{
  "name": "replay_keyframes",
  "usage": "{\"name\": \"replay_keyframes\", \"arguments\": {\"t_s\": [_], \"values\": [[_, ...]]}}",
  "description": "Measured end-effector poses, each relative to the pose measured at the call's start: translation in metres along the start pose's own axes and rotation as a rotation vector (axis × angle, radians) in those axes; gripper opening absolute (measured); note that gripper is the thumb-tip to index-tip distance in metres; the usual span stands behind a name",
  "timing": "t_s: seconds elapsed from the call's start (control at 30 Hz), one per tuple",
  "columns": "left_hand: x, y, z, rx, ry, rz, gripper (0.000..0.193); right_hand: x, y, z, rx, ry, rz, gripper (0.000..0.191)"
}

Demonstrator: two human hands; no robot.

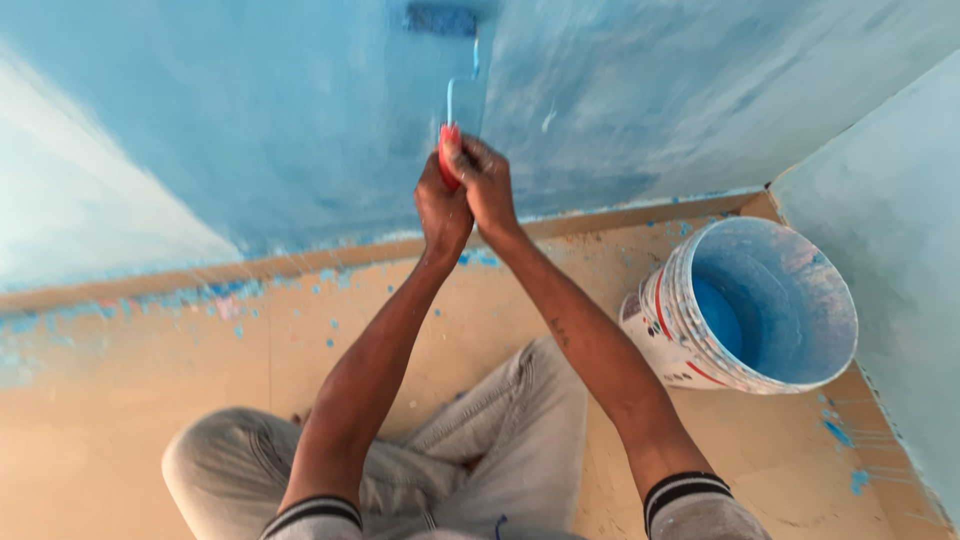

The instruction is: The person sits on the floor and paints the lower section of a wall blue using a small paint roller. They repeatedly roll paint onto the wall, dip the roller into a bucket of blue paint, and continue rolling along the wall near the floor edge.

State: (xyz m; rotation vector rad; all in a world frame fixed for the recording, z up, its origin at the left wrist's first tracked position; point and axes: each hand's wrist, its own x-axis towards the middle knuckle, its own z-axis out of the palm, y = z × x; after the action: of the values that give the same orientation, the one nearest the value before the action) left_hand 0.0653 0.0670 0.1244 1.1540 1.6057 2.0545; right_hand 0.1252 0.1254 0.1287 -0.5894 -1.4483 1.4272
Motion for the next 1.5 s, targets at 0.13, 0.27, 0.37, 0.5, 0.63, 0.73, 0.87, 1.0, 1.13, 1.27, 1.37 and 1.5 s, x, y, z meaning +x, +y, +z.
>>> {"name": "replay_keyframes", "arguments": {"t_s": [0.13,0.27,0.37,0.5,0.63,0.73,0.87,1.0,1.13,1.27,1.37,1.5], "values": [[-0.032,-0.029,-0.002,0.027,-0.004,-0.101,0.021,-0.027,0.022,-0.01,-0.032,-0.005,0.106,0.033],[-0.069,-0.077,-0.02,0.128,-0.018,-0.116,0.028,-0.065,0.073,-0.008,-0.029,0.026,0.17,0.035],[-0.096,-0.105,-0.031,0.127,-0.004,-0.208,0.03,-0.093,0.106,-0.004,-0.035,0.048,0.259,0.036],[-0.123,-0.127,-0.045,0.155,0.005,-0.289,0.031,-0.117,0.13,0.005,0.002,0.086,0.35,0.038],[-0.138,-0.136,-0.059,0.225,-0.005,-0.363,0.035,-0.135,0.144,0.014,0.043,0.087,0.406,0.04],[-0.147,-0.14,-0.071,0.304,0.005,-0.434,0.036,-0.148,0.152,0.024,0.099,0.094,0.465,0.04],[-0.155,-0.144,-0.091,0.395,0.003,-0.398,0.041,-0.16,0.162,0.039,0.186,0.119,0.564,0.039],[-0.152,-0.148,-0.107,0.516,-0.055,-0.403,0.038,-0.164,0.165,0.049,0.288,0.123,0.613,0.037],[-0.145,-0.149,-0.108,0.617,-0.115,-0.373,0.036,-0.161,0.164,0.049,0.418,0.109,0.612,0.038],[-0.136,-0.145,-0.095,0.674,-0.161,-0.249,0.037,-0.151,0.161,0.04,0.521,0.17,0.54,0.042],[-0.125,-0.139,-0.075,0.681,-0.168,-0.21,0.042,-0.139,0.153,0.026,0.571,0.186,0.476,0.043],[-0.107,-0.127,-0.039,0.65,-0.198,-0.155,0.042,-0.118,0.134,-0.002,0.524,0.246,0.391,0.046]]}}
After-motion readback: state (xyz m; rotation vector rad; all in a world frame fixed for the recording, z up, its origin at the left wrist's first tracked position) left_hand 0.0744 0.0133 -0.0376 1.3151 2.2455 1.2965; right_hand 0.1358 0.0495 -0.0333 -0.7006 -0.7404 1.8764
